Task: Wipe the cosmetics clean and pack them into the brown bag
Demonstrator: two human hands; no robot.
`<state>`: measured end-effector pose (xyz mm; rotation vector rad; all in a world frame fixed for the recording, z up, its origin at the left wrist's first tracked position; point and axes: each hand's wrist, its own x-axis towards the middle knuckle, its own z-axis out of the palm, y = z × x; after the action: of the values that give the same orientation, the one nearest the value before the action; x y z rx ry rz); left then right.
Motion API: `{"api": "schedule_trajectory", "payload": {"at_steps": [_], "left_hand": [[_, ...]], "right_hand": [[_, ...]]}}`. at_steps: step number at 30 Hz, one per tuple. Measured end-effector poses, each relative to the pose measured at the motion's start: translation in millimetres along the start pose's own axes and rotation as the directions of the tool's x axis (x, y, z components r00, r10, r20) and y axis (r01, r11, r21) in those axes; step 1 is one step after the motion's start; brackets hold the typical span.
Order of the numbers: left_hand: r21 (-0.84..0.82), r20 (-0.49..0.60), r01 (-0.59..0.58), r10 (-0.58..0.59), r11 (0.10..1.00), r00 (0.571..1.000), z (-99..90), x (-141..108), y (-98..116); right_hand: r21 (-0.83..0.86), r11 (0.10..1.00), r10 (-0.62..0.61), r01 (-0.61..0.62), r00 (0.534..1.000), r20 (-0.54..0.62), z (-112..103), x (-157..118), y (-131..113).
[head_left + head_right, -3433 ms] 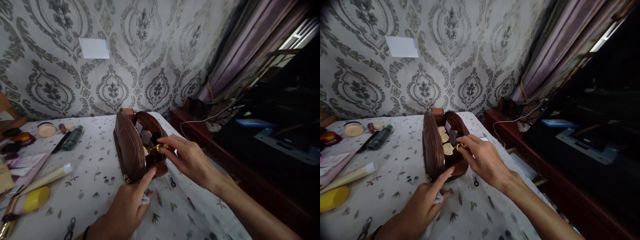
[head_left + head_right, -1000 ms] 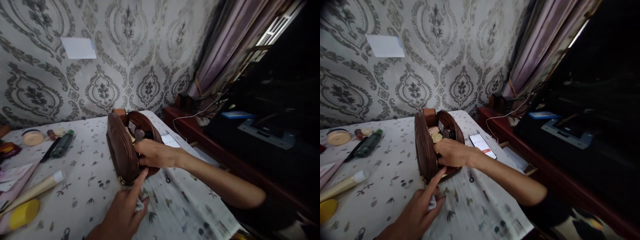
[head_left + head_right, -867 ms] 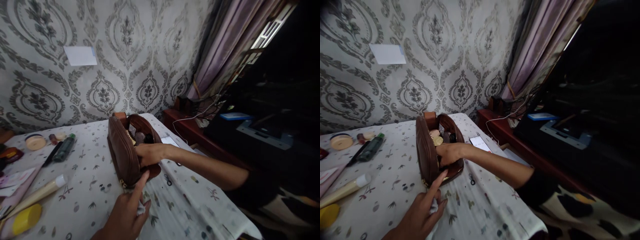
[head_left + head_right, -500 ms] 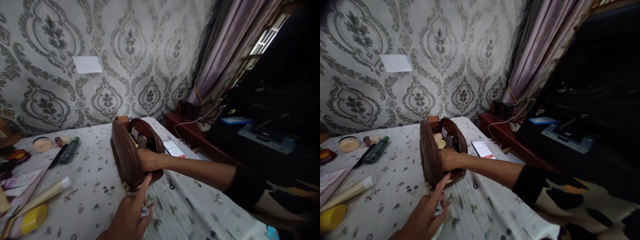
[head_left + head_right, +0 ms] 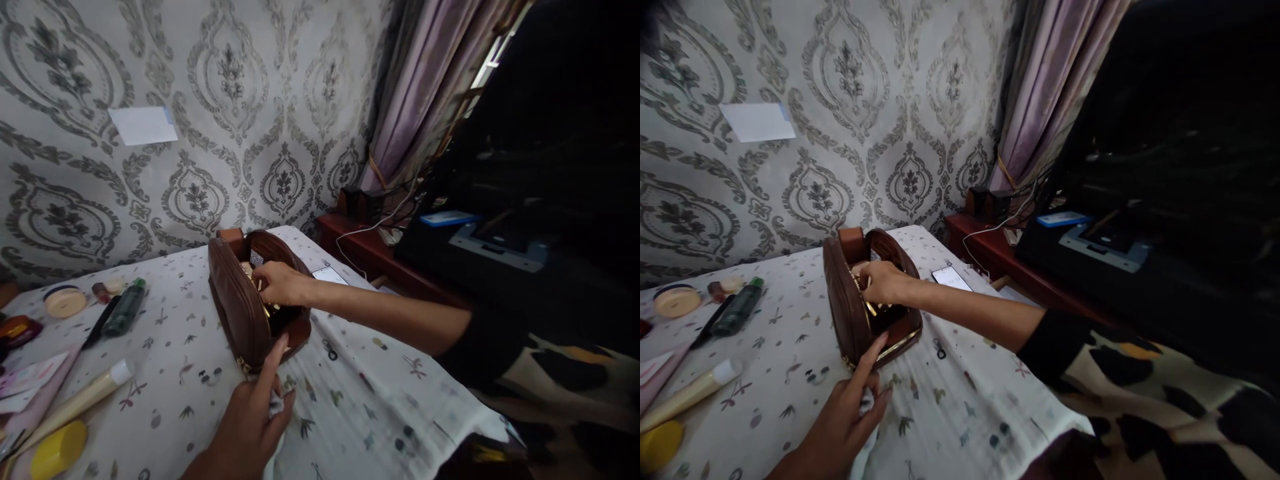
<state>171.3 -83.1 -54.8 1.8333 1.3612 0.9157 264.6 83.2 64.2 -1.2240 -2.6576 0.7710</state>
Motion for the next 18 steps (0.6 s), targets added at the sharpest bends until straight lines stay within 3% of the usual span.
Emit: {"api": "schedule_trajectory", "payload": {"at_steps": [2,5,9,18], "left_hand": [[0.004,0.002,0.018,-0.018,1.000,1.000,-0.1,0,1],[-0.006,0.009,0.029,-0.029,1.000,1.000,-0.3,0,1],[-0.003,0.033,0.024,-0.024,1.000,0.999,-3.0,0,2],[0.066,0.059,-0.009,0.005,0.998,0.998,-7.4,1,2]], "right_hand": [[-0.038,0.999,-0.020,0.016,0.995,-0.094,-6,0,-1],[-0.142,0.988,-0.081,0.063,0.989,-0.124,-10,-3,0],[-0.252,0.964,-0.103,0.080,0.992,-0.077,-9,-6,0],[-0.319,0.944,-0.058,0.085,0.994,0.093,-20,-11,-16]]}}
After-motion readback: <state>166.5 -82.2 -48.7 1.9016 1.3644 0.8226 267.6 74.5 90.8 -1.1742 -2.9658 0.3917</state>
